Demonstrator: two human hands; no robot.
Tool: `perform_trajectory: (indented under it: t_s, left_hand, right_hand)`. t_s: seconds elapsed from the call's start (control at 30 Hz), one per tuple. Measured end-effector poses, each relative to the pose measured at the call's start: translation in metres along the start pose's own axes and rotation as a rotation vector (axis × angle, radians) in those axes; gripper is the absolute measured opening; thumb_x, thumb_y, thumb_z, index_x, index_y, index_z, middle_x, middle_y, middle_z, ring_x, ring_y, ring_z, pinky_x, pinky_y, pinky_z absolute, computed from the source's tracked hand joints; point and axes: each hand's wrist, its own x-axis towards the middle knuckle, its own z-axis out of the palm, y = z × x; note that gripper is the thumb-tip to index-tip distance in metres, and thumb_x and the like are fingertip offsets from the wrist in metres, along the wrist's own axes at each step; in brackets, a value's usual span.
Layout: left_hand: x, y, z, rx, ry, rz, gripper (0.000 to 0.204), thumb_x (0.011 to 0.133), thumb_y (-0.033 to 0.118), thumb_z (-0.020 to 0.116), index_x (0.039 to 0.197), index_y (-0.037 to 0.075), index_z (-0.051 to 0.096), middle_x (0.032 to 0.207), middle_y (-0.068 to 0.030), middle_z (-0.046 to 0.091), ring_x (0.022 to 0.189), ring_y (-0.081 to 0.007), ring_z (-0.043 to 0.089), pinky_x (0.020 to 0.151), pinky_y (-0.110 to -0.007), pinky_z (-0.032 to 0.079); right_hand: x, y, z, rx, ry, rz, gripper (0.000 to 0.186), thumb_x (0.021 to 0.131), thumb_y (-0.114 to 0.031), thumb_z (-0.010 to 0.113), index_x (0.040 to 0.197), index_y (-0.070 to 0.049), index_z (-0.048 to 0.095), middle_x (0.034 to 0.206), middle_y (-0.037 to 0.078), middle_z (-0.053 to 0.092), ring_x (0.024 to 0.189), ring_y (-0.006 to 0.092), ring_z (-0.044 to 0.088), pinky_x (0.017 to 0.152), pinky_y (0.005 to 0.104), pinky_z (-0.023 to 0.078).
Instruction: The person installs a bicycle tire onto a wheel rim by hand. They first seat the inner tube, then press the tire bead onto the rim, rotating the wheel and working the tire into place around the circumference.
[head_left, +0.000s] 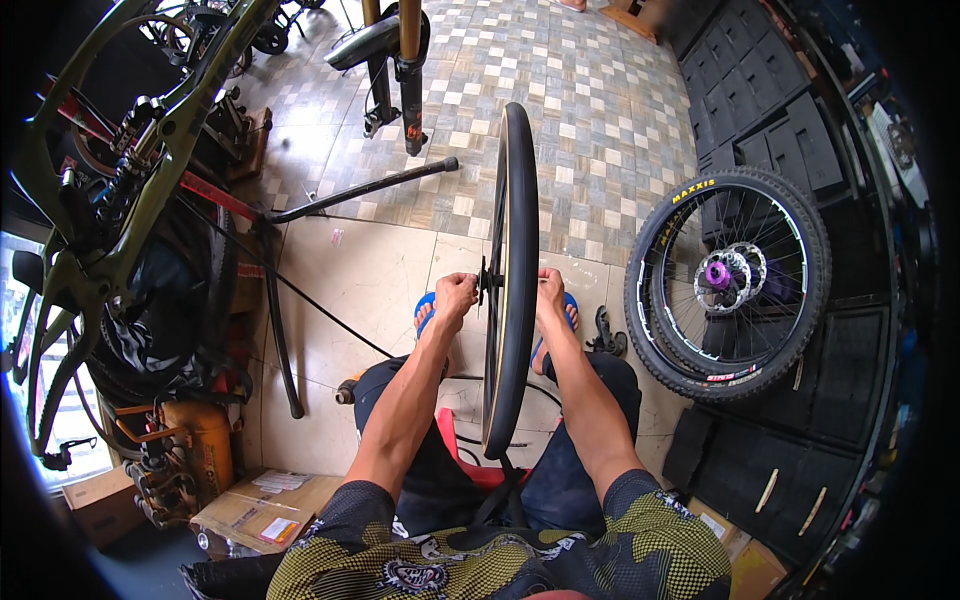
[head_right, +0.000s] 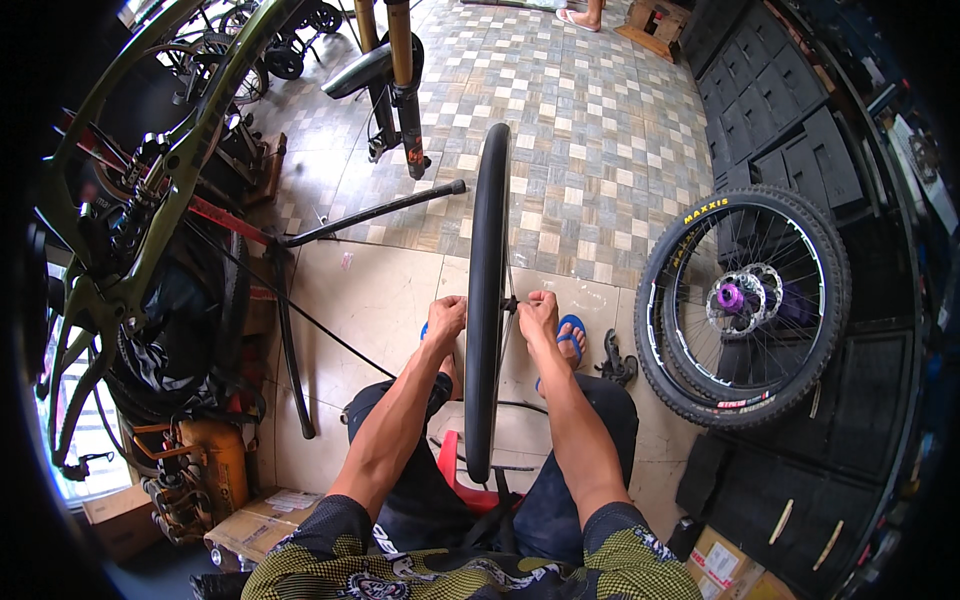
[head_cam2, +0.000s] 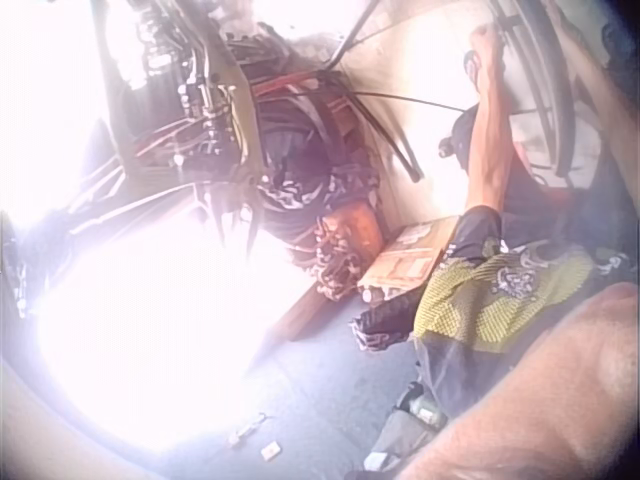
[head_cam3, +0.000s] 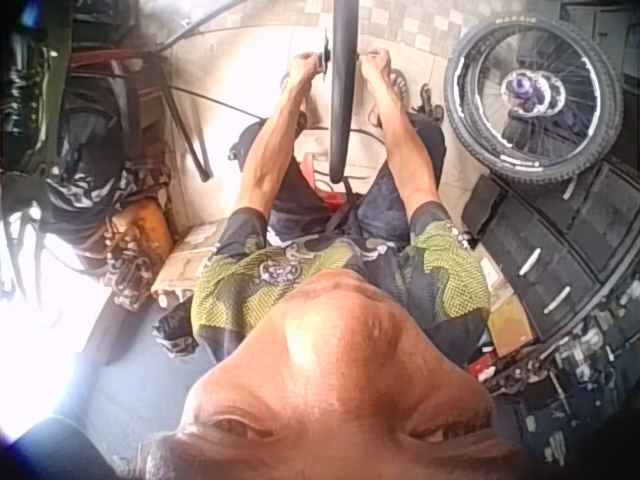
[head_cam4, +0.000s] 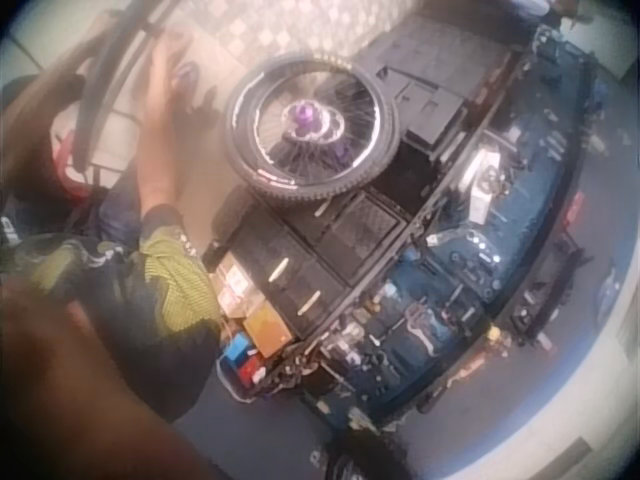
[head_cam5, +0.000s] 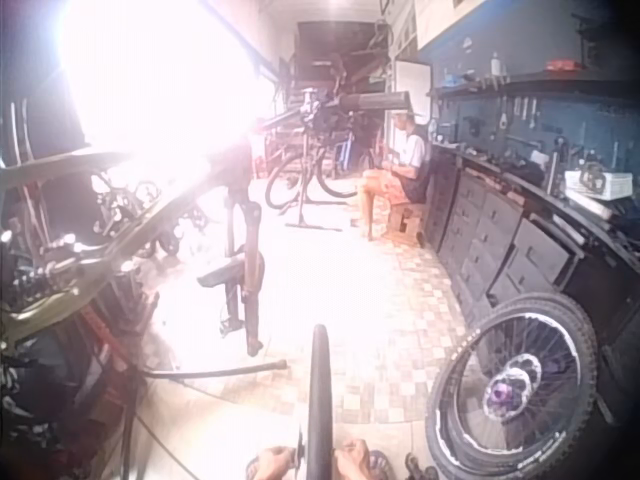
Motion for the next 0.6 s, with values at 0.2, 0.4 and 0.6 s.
perform_trajectory:
  t_s: [0.2,0.4,0.6]
  left_hand:
    - [-0.005,0.004,-0.004,0.012,0.014,-0.008,0.024,0.100,0.019,0.068,0.100,-0.004,0.072,0.074,-0.0034,0.065,0.062,-0.0116,0.060,0.055,-0.026,0.050]
    - [-0.002,0.001,-0.005,-0.017,0.000,-0.009,0.024,0.099,0.019,0.068,0.099,-0.004,0.072,0.074,-0.0034,0.065,0.062,-0.0116,0.060,0.055,-0.025,0.050]
    - [-0.003,0.001,-0.004,-0.006,-0.009,-0.007,0.023,0.100,0.019,0.068,0.100,-0.004,0.072,0.073,-0.0031,0.065,0.062,-0.0116,0.060,0.055,-0.026,0.050]
  right_hand:
    - [-0.008,-0.010,0.004,-0.013,-0.005,0.004,0.034,0.079,-0.008,0.074,0.111,-0.003,0.060,0.087,0.008,0.062,0.080,0.0220,0.062,0.073,0.0363,0.052]
    - [-0.004,-0.005,0.005,-0.049,0.019,-0.030,0.034,0.079,-0.007,0.074,0.109,-0.003,0.061,0.088,0.009,0.063,0.081,0.0230,0.062,0.074,0.0370,0.052]
    - [-0.001,0.000,0.003,-0.066,0.004,-0.010,0.034,0.079,-0.007,0.074,0.110,-0.004,0.061,0.091,0.009,0.064,0.080,0.0222,0.062,0.073,0.0367,0.052]
